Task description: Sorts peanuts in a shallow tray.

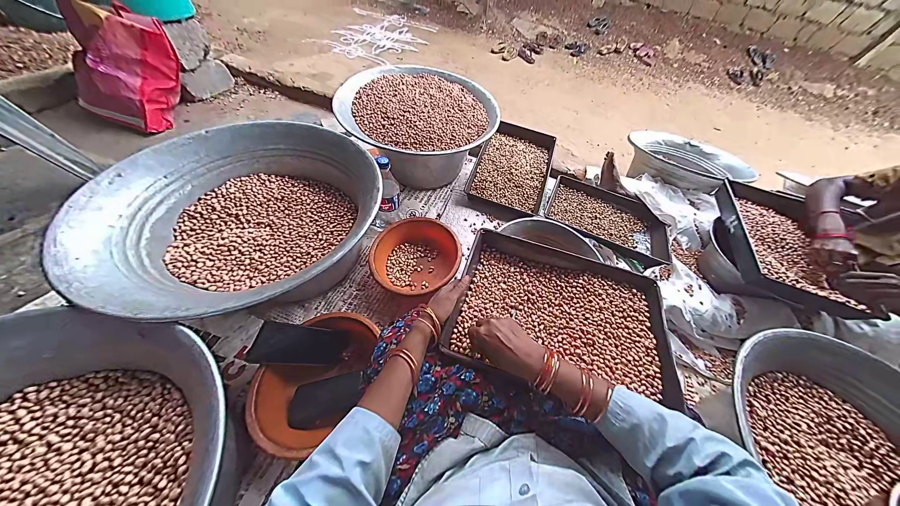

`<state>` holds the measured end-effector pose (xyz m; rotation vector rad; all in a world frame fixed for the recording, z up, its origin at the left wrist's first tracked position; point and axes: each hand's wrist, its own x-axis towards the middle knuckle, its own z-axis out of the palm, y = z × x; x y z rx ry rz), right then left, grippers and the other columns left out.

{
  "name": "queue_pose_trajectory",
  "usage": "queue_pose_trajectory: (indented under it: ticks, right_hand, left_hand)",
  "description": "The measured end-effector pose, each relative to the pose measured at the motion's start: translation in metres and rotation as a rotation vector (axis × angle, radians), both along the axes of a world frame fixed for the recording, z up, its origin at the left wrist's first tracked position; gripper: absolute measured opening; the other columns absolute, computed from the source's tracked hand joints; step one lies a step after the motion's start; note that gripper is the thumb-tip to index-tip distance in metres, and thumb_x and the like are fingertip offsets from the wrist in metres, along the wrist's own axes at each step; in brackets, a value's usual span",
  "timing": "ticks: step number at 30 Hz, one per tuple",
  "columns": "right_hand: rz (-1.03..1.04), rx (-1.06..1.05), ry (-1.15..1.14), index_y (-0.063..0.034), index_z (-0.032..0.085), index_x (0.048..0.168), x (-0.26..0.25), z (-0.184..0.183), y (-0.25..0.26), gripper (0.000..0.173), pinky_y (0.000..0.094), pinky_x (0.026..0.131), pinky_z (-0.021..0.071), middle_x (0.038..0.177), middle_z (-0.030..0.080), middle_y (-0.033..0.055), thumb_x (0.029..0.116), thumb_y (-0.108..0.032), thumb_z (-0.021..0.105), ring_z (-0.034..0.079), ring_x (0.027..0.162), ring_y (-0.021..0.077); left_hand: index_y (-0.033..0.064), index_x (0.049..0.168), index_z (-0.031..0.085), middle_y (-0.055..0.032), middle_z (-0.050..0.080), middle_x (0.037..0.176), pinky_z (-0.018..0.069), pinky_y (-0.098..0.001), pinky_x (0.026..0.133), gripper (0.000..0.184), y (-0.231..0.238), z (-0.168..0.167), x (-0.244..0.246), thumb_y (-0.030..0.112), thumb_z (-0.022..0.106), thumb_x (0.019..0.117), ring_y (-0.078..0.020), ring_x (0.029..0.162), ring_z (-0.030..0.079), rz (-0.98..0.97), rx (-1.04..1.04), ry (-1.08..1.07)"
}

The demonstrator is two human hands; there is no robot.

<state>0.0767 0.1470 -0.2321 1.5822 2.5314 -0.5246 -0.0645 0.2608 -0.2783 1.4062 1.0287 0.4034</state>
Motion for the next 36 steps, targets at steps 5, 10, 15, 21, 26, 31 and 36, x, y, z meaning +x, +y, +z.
queue_pose_trajectory:
  ticks: [5, 10, 15, 21, 26, 31, 36]
  right_hand:
    - [-0.170, 0.346, 0.334, -0.0052, 0.073, 0.109, 0.018, 0.047, 0.019, 0.023, 0.0487, 0.076, 0.0581, 0.095, 0.075, 0.0131, 0.0991, -0.024, 0.065, 0.073, 0.084, 0.0292]
    - [-0.218, 0.208, 0.303, -0.0052, 0.075, 0.101, 0.043, 0.062, -0.002, 0.019, 0.0488, 0.081, 0.0568, 0.093, 0.075, 0.0119, 0.1000, -0.017, 0.060, 0.073, 0.088, 0.0279]
    - [-0.229, -0.085, 0.004, -0.0020, 0.073, 0.106, 0.053, 0.006, -0.030, 0.022, 0.0600, 0.081, 0.0532, 0.097, 0.073, 0.0213, 0.1005, -0.016, 0.057, 0.071, 0.096, 0.0416]
    - [-0.235, -0.044, -0.036, 0.0025, 0.069, 0.098, 0.049, -0.002, -0.032, 0.024, 0.0600, 0.075, 0.0530, 0.093, 0.071, 0.0236, 0.1015, -0.014, 0.052, 0.071, 0.091, 0.0435]
    - [-0.247, 0.114, 0.225, -0.0023, 0.071, 0.107, 0.049, 0.031, -0.012, 0.024, 0.0543, 0.076, 0.0537, 0.092, 0.072, 0.0171, 0.0996, -0.022, 0.059, 0.071, 0.086, 0.0347]
    - [-0.437, 0.298, 0.351, -0.0097, 0.067, 0.126, 0.075, 0.078, -0.010, 0.034, 0.0427, 0.081, 0.0580, 0.101, 0.074, 0.0100, 0.1081, -0.033, 0.050, 0.072, 0.086, 0.0232]
    - [-0.696, -0.325, -0.098, -0.0003, 0.063, 0.128, 0.133, 0.067, -0.031, 0.044, 0.0594, 0.089, 0.0527, 0.107, 0.068, 0.0255, 0.1067, -0.038, 0.055, 0.069, 0.099, 0.0409]
  left_hand:
    - [0.0002, 0.143, 0.052, -0.0185, 0.060, 0.132, 0.0479, -0.0383, 0.100, 0.053, 0.000, -0.004, 0.000, 0.038, 0.029, 0.1140, -0.0202, 0.114, 0.060, 0.018, -0.004, -0.032]
    - [0.0005, 0.147, 0.049, -0.0200, 0.055, 0.144, 0.0432, -0.0403, 0.109, 0.054, -0.002, 0.001, -0.001, 0.038, 0.030, 0.1138, -0.0220, 0.127, 0.057, 0.022, -0.008, -0.030]
    - [0.0012, 0.150, 0.047, -0.0211, 0.054, 0.145, 0.0432, -0.0417, 0.110, 0.055, -0.002, 0.001, 0.000, 0.039, 0.030, 0.1137, -0.0243, 0.129, 0.056, 0.013, -0.018, -0.025]
    - [0.0008, 0.147, 0.049, -0.0196, 0.058, 0.139, 0.0470, -0.0394, 0.105, 0.052, -0.001, -0.003, 0.001, 0.037, 0.031, 0.1138, -0.0213, 0.122, 0.060, 0.026, -0.020, -0.041]
    - [0.0013, 0.148, 0.048, -0.0197, 0.056, 0.144, 0.0458, -0.0405, 0.108, 0.053, -0.003, 0.000, 0.001, 0.038, 0.030, 0.1138, -0.0218, 0.126, 0.059, 0.036, -0.027, -0.019]
    - [0.0022, 0.148, 0.048, -0.0194, 0.058, 0.140, 0.0476, -0.0400, 0.104, 0.053, -0.005, 0.001, 0.000, 0.039, 0.030, 0.1137, -0.0211, 0.121, 0.060, 0.047, -0.031, -0.009]
    - [0.0008, 0.149, 0.047, -0.0213, 0.054, 0.146, 0.0417, -0.0443, 0.112, 0.054, -0.005, 0.003, 0.000, 0.039, 0.032, 0.1135, -0.0252, 0.132, 0.055, 0.034, -0.019, 0.015]
